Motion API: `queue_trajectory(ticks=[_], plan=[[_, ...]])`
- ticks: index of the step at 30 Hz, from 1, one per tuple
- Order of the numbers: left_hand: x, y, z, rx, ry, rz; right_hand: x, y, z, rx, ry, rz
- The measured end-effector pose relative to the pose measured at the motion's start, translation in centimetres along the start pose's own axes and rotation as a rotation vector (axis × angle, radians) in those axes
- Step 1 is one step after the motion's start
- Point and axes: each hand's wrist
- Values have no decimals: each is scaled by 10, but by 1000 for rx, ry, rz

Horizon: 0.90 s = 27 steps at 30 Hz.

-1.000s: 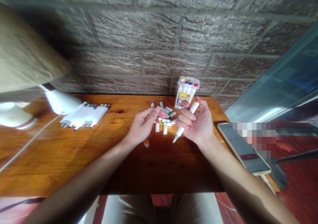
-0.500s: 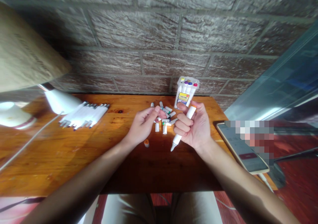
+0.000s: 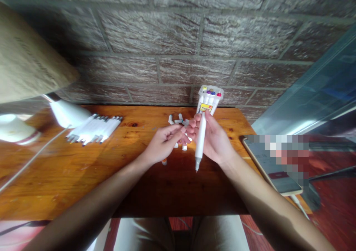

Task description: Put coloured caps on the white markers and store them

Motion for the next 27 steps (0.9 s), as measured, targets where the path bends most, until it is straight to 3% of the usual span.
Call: queue_trajectory(ticks=[4,11,14,17,22,27], plan=[[1,-1,-3,67,99,63,-1,6,-10,179,123,-8],[7,-1,-12,208,180,242,-2,16,-22,364,147,70],[3,3,-12,380,171,185,-4,19,-21,433,176,79],[-3,12,-12,618,129,48,-4,24,-21,635,223,82],[-10,27,-16,806,133,-101,6,23,-31,1203,345,419],[-10,26,-19,879,181,-139,12,15,-50,1439,361,657]])
Point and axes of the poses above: each hand's wrist, its own x-axis away from the middle knuckle, its own y-axis out of the back of the hand, z = x × y, and after that the axes turned 3 degrees about y, right-handed
